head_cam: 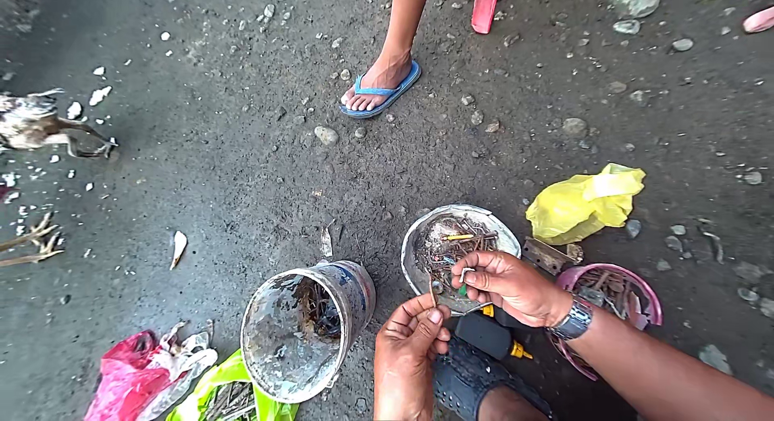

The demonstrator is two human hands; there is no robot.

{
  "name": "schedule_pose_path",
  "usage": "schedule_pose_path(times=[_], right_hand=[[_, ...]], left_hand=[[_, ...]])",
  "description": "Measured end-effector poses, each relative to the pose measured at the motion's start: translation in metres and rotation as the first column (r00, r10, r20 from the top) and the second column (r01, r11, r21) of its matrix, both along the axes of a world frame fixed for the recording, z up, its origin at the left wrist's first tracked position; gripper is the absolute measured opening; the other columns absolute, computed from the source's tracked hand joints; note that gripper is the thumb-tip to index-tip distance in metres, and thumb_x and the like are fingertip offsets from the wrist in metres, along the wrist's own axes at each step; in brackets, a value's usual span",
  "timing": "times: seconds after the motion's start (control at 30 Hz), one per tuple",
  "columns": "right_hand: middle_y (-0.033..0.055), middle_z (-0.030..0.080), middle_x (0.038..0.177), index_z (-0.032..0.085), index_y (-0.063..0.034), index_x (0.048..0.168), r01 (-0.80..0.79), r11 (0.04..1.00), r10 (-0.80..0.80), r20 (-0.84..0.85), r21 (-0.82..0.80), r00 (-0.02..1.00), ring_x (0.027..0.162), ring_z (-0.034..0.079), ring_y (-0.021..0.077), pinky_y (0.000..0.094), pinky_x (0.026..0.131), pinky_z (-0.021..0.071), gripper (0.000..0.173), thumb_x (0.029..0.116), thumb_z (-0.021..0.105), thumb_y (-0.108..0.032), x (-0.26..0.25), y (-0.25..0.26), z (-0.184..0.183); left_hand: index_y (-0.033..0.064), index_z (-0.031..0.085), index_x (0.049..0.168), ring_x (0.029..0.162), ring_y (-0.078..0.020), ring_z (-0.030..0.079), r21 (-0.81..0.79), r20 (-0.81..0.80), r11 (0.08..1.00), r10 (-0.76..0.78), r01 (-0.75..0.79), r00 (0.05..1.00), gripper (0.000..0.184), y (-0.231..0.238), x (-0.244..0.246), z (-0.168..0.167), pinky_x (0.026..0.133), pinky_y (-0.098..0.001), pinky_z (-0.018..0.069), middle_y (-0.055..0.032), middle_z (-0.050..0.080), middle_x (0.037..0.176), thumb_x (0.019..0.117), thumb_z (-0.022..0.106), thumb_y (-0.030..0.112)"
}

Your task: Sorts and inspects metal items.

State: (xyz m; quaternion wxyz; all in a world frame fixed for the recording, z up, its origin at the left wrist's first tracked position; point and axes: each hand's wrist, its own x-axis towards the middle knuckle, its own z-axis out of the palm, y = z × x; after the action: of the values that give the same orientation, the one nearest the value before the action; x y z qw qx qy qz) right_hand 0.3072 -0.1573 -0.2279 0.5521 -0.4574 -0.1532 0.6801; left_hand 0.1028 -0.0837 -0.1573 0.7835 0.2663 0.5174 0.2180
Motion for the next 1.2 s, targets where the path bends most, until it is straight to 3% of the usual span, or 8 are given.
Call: schedule_pose_path(times=[0.43,0.6,0.7,0.8,0.87,1.0,1.1,1.2], right_hand=[[0.0104,0.074,0.102,0.075,-0.0068,0.109,0.016,1.000,-0.016,0.015,-0.026,1.000,0.078,0.068,0.0114,0.0228,0.070,0.0577,0.014,0.0973,0.068,-0.012,0.002,-0.001,0.001],[0.0102,0.074,0.101,0.075,-0.0064,0.109,0.013,1.000,-0.013,0.014,-0.028,1.000,0.078,0.068,0.0114,0.0228,0.070,0.0579,0.015,0.0971,0.068,-0.012,0.002,-0.002,0.001],[0.0104,0.074,0.102,0.074,-0.0066,0.110,0.018,1.000,-0.018,-0.005,-0.012,1.000,0.079,0.069,0.0115,0.0232,0.071,0.0582,0.015,0.0977,0.067,-0.012,0.005,-0.004,0.002],[0.0095,0.074,0.100,0.075,-0.0097,0.109,0.071,0.997,-0.072,0.020,0.034,0.997,0.077,0.069,0.0105,0.0230,0.070,0.0584,0.016,0.0975,0.066,-0.016,0.020,-0.013,0.010],[0.0083,0.074,0.099,0.076,-0.0128,0.110,0.126,0.989,-0.130,0.055,0.080,0.990,0.076,0.068,0.0092,0.0224,0.069,0.0579,0.018,0.0986,0.065,-0.020,0.035,-0.021,0.016],[0.0072,0.073,0.097,0.076,-0.0132,0.111,0.265,0.955,-0.275,0.060,0.132,0.960,0.075,0.067,0.0083,0.0223,0.068,0.0580,0.024,0.1010,0.056,-0.022,0.065,-0.032,0.031],[-0.0038,0.068,0.087,0.074,-0.0213,0.097,0.465,0.860,-0.484,0.044,0.211,0.874,0.070,0.062,0.0035,0.0188,0.063,0.0539,0.025,0.1000,0.051,-0.030,0.093,-0.044,0.058],[-0.0090,0.061,0.082,0.060,-0.0224,0.096,0.695,0.530,-0.699,-0.214,0.486,0.682,0.069,0.058,-0.0022,0.0114,0.062,0.0483,0.042,0.1089,0.024,-0.040,0.150,-0.071,0.070]], left_hand=[[-0.0076,0.063,0.123,0.069,-0.0198,0.073,-0.171,0.100,0.977,0.144,-0.125,0.985,0.024,0.005,-0.013,0.002,0.056,-0.0252,0.0577,-0.0265,0.074,0.103,0.1057,0.049,0.002],[-0.0078,0.062,0.123,0.070,-0.0208,0.073,-0.167,0.102,0.977,0.150,-0.132,0.983,0.024,0.004,-0.014,0.004,0.057,-0.0259,0.0586,-0.0269,0.073,0.104,0.1061,0.048,0.001],[-0.0047,0.063,0.123,0.068,-0.0165,0.070,-0.011,0.078,0.995,0.102,-0.101,0.992,0.025,0.006,-0.028,0.018,0.059,-0.0252,0.0577,-0.0213,0.074,0.098,0.1057,0.047,0.002],[0.0033,0.065,0.120,0.069,-0.0102,0.069,0.370,-0.142,0.929,0.063,-0.006,0.988,0.024,0.020,-0.072,0.035,0.060,-0.0230,0.0563,-0.0095,0.076,0.094,0.1044,0.047,0.003],[0.0023,0.063,0.120,0.070,-0.0090,0.069,0.552,-0.412,0.825,0.142,0.123,0.900,0.021,0.037,-0.104,0.038,0.059,-0.0228,0.0565,-0.0040,0.076,0.093,0.1035,0.049,0.004],[-0.0074,0.062,0.126,0.088,-0.0113,0.068,0.526,-0.764,0.754,0.214,0.394,0.609,0.032,0.064,-0.144,0.025,0.075,-0.0283,0.0575,-0.0147,0.070,0.114,0.0998,0.059,0.011],[-0.0119,0.061,0.126,0.098,-0.0095,0.067,0.590,-0.761,0.679,0.289,0.436,0.581,0.036,0.063,-0.145,0.026,0.086,-0.0266,0.0564,-0.0213,0.066,0.122,0.0999,0.059,0.012],[-0.0102,0.063,0.119,0.089,-0.0036,0.068,0.733,-0.625,0.561,0.334,0.384,0.705,0.027,0.052,-0.122,0.042,0.077,-0.0226,0.0592,-0.0096,0.070,0.110,0.0981,0.061,0.007]])
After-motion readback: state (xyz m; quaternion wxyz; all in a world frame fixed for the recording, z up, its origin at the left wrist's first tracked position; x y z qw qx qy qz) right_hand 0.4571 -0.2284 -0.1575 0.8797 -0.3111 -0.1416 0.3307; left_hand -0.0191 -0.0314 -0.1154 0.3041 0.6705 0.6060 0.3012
